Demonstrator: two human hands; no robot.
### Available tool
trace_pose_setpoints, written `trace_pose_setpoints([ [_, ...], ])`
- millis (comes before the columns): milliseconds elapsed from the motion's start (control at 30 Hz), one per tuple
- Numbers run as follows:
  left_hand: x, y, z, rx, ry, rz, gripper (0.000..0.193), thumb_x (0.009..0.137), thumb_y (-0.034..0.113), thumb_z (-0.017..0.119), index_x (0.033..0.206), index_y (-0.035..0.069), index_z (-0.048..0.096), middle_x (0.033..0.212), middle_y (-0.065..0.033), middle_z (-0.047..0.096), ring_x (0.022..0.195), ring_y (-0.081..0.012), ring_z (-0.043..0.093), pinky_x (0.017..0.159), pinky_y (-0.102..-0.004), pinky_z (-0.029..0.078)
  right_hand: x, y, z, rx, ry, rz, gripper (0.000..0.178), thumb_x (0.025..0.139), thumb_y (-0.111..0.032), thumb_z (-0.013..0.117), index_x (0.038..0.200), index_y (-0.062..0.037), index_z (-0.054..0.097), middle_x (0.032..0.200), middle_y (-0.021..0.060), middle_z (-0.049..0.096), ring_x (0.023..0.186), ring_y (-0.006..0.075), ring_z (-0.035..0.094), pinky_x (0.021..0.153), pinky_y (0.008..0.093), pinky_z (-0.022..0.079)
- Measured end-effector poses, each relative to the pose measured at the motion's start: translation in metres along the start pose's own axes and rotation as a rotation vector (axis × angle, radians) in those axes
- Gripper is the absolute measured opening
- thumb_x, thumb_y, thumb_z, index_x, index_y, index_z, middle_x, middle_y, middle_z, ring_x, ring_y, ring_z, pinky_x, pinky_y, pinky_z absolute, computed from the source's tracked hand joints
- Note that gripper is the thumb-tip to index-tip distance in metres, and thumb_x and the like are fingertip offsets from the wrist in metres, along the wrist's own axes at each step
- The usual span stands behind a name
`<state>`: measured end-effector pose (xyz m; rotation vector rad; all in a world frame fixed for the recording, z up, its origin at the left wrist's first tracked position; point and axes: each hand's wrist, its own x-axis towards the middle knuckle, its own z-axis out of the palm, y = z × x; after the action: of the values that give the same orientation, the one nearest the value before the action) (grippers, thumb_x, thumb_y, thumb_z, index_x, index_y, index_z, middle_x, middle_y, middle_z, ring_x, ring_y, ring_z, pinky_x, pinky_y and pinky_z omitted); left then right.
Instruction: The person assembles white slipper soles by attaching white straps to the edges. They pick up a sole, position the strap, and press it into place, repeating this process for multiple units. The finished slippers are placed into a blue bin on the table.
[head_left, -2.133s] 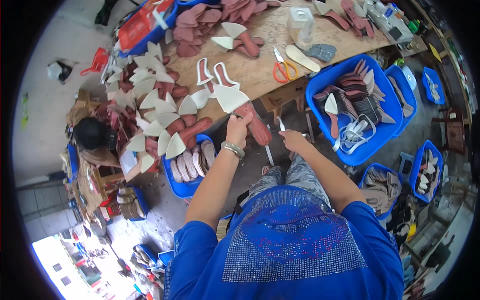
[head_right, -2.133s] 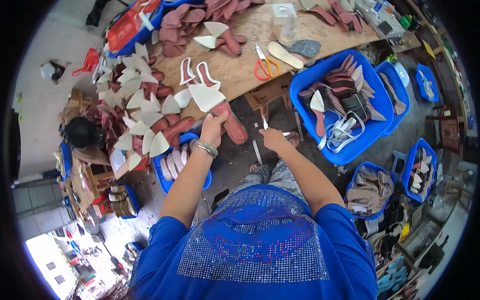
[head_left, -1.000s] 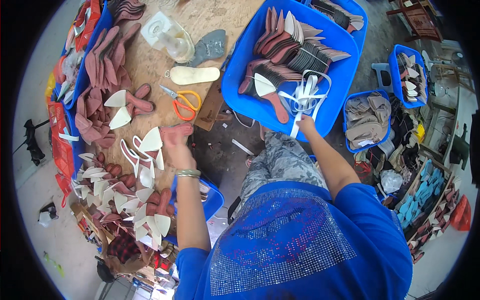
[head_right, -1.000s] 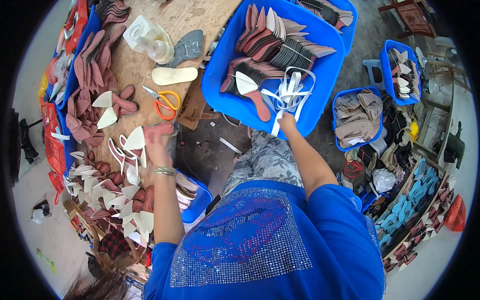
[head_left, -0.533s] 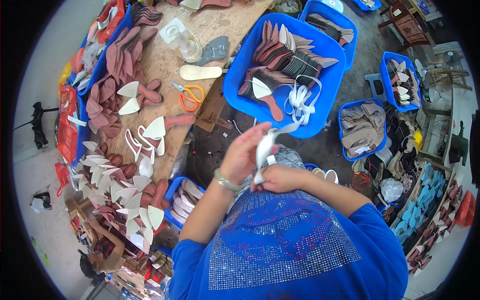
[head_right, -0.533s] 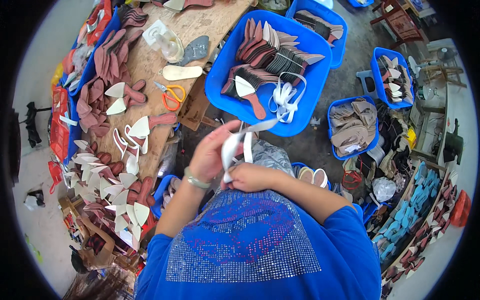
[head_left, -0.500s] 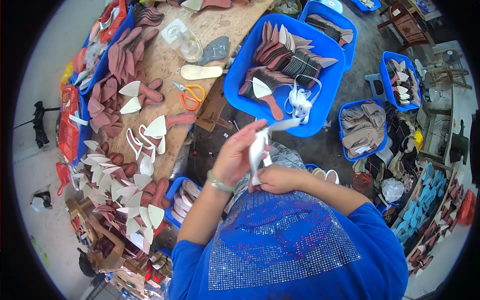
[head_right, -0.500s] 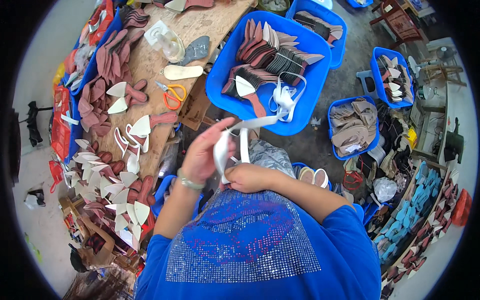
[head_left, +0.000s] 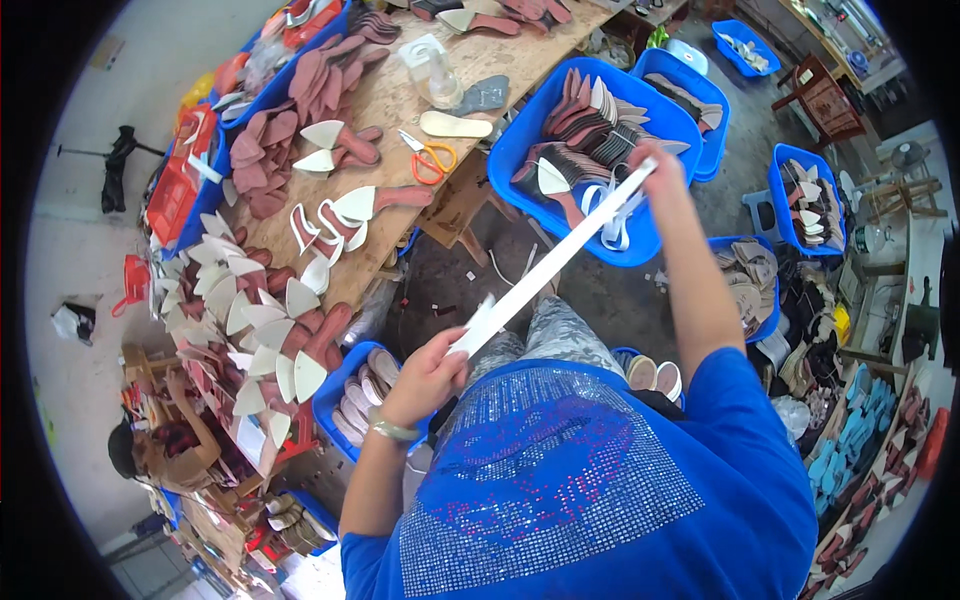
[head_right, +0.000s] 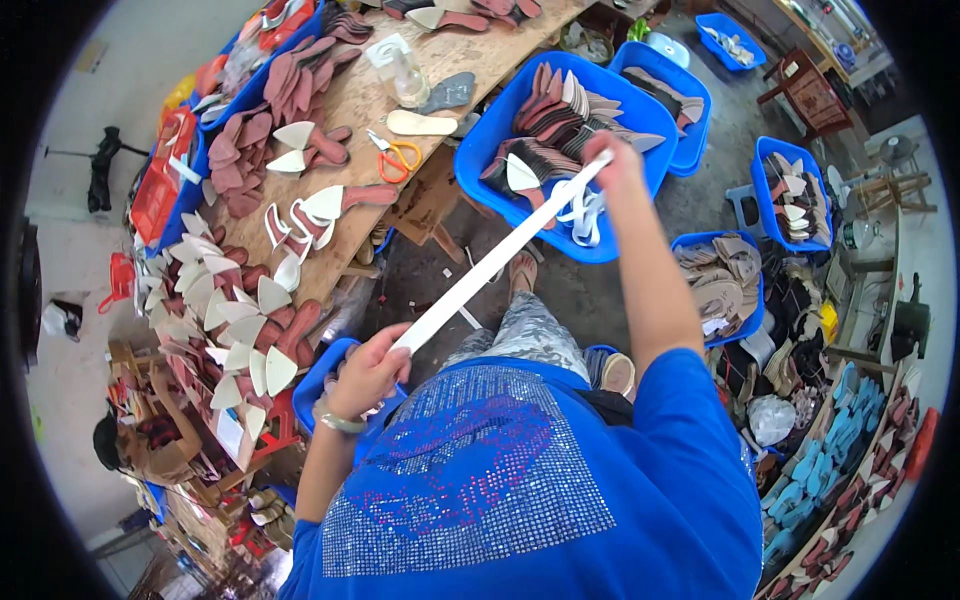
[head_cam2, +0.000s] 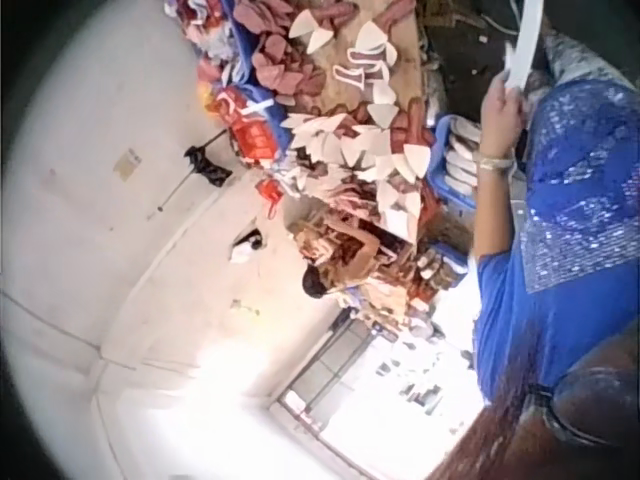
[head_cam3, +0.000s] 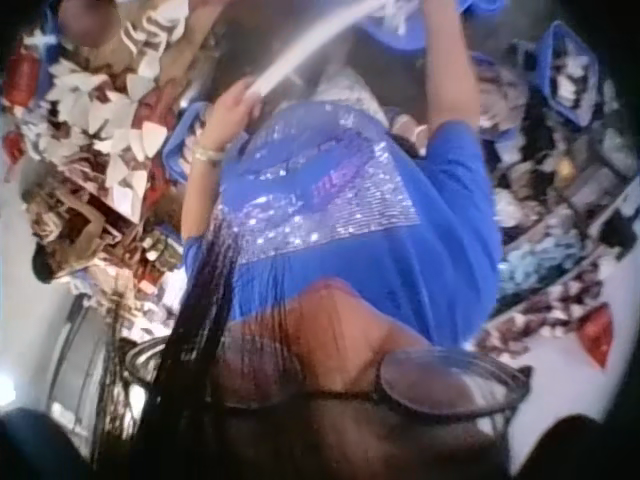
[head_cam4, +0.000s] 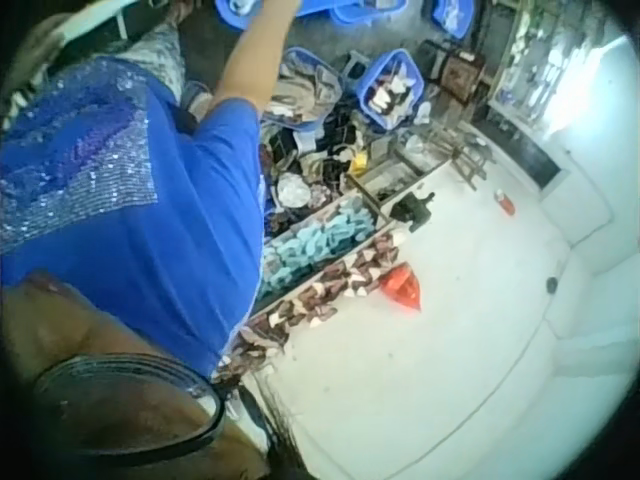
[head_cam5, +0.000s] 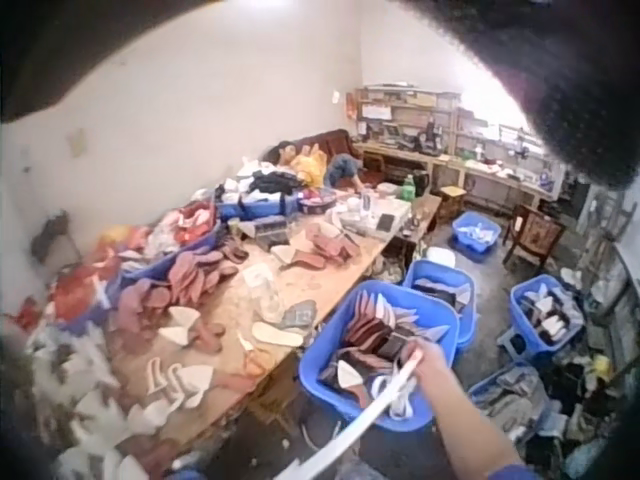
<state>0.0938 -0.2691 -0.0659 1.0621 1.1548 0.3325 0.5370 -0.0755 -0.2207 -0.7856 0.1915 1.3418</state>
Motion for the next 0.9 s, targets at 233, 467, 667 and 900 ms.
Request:
trace_pose_setpoints([
  [233,-0.093,-0.092,-0.066,0.144,0.183,-0.211,0.018,0.092,0.019,0.051,0.097,0.003,0.059,0.058,0.002,0.051,0.048,-0.0053,0.044,0.045,-0.0198,0.035,0.032,-0.118,0.007,-0.059,0.008,-0.281,0.015,0.094,-0.011,0.046,0.092,0.0035,0.048,0.072,0.0084,0.052,0.054,0.0163,0.05,0.05,0.0292,0.045],
  [467,-0.12,-0.193,-0.094,0.577,0.184,-0.398,0.025,0.09,0.025,0.056,0.094,0.001,0.061,0.078,-0.0104,0.066,0.068,-0.0179,0.063,0.061,-0.0307,0.049,-0.022,-0.06,0.082,-0.149,-0.217,-0.338,0.02,0.095,-0.018,0.048,0.102,-0.0009,0.056,0.065,0.003,0.049,0.05,0.0124,0.044,0.046,0.0252,0.041],
  [667,-0.067,-0.108,-0.059,0.139,0.327,0.272,0.053,0.096,0.031,0.047,0.138,0.0,0.036,0.136,-0.0215,0.043,0.126,-0.0239,0.044,0.104,-0.0327,0.034,-0.205,0.165,0.15,-0.856,-0.823,0.116,0.03,0.095,-0.028,0.046,0.096,-0.0019,0.06,0.059,-0.0063,0.041,0.049,0.0053,0.038,0.042,0.0212,0.028],
  [900,-0.036,0.014,-0.055,-0.712,0.285,0.625,0.038,0.099,0.018,0.039,0.131,0.0,0.042,0.12,-0.0173,0.057,0.111,-0.0242,0.057,0.086,-0.0311,0.051,-0.282,0.27,0.12,-1.158,-1.256,0.638,0.025,0.098,-0.027,0.044,0.091,-0.0065,0.056,0.063,-0.0046,0.041,0.054,0.0045,0.035,0.047,0.0215,0.026],
])
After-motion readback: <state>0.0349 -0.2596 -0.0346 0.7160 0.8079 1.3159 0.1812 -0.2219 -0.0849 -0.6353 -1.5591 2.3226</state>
